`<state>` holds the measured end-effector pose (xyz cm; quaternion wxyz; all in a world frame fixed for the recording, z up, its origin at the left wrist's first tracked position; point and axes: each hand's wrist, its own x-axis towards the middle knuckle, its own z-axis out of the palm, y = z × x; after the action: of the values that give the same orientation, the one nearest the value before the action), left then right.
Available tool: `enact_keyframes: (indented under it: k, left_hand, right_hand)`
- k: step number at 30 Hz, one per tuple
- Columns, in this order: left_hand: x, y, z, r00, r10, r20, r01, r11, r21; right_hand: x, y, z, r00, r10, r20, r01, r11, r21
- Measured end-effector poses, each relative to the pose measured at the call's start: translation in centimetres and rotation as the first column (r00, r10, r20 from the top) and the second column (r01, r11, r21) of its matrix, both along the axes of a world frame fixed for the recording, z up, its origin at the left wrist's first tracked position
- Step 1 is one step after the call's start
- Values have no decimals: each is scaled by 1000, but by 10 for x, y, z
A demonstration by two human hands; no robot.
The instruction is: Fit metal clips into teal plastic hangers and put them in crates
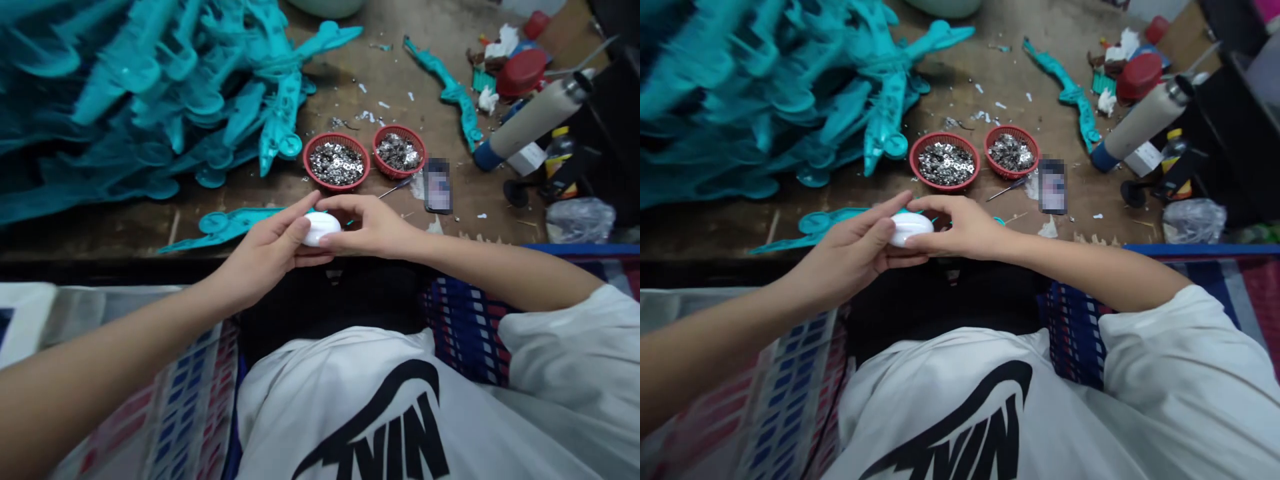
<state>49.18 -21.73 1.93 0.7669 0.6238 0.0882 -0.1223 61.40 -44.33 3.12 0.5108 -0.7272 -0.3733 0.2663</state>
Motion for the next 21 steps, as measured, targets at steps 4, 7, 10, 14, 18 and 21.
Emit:
enact_keyframes:
  k: [4, 7, 10, 14, 18, 21]
  left_hand:
    - [-7, 1, -1, 997, -82, -13, 82, 996, 26]
    - [-13, 5, 4, 976, -207, -66, 209, 978, 15]
    - [-18, 13, 8, 927, -371, -48, 374, 925, 67]
    - [-21, 24, 9, 742, -668, 63, 527, 638, 561]
    - [-22, 25, 5, 471, -881, 36, 391, 245, 887]
    - [-23, 24, 4, 360, -933, 9, 289, 120, 950]
  right_hand:
    - [-9, 1, 14, 863, 172, 474, -96, 979, -180]
    - [-34, 10, 49, 604, 441, 664, -101, 868, -485]
    - [-40, 15, 85, 548, 564, 617, -8, 742, -671]
    - [46, -31, 105, 642, 257, 723, 434, 655, -618]
    - [169, -132, 87, 645, 87, 759, 699, 334, -632]
    - [211, -190, 56, 699, 12, 715, 712, 84, -698]
